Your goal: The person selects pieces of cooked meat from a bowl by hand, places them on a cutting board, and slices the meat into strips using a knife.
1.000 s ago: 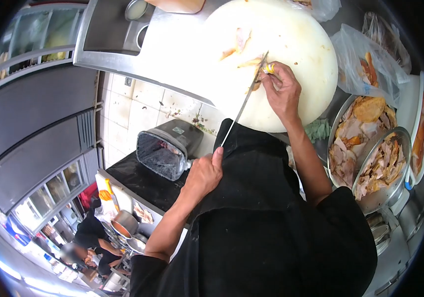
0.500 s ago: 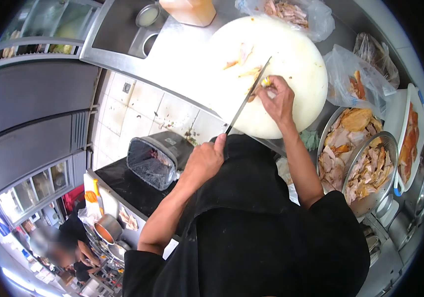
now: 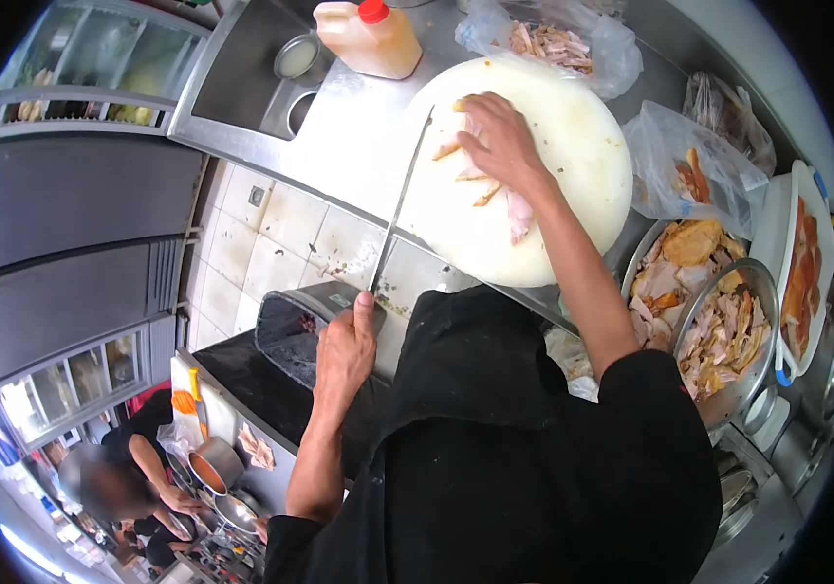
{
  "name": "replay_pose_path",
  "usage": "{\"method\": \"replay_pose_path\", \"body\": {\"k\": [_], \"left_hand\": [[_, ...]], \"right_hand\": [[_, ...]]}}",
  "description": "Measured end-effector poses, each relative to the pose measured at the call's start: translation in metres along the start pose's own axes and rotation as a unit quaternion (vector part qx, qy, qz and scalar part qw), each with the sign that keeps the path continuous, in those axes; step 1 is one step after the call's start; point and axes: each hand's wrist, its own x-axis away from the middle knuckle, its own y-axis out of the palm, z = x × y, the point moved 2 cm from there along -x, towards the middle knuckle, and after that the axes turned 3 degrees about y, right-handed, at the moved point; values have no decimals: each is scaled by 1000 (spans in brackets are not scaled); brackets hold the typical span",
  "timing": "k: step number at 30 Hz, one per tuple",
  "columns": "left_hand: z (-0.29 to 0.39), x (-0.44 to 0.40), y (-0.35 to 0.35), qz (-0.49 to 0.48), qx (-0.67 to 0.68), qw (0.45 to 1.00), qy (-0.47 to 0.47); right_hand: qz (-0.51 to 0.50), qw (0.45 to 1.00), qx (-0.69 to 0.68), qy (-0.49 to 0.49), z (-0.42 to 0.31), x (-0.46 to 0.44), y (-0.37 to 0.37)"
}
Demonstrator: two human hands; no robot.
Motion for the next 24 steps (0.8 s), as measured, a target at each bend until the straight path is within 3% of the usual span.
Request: {"method": "replay_pose_path", "body": {"k": [4,5,8,9,12,13,16,20,24], "left_hand": [[-17,-1,9,11,-78,997,-16],[-16,4,9,6,-73,997,-14],[-24,17,9,-31,-57,997,-44],[-27,20,8,-29,-48,998,-43],[-37,23,8,-12,-6,998,-58],[-41,22,9,-7,12,998,-62],[-44,18,11,-6,19,998,-57],[-37,22,10,-22,52,997,-61],[-43,22,20,-9,76,995,-66]], "right_hand": [[-181,971,133,81,0,-16,2],[-180,969,138,102,-3,-11,-6],[-332,906,135,226,-1,-4,-27],[-321,913,158,195,-9,-5,-33],[-162,986,34,-1,-13,-5,-18],[-165,983,25,-76,-13,-8,-8],[-294,954,31,-41,-12,-20,11],[-310,950,28,11,-18,-27,8],[-256,965,-36,-52,-29,-24,8]]}}
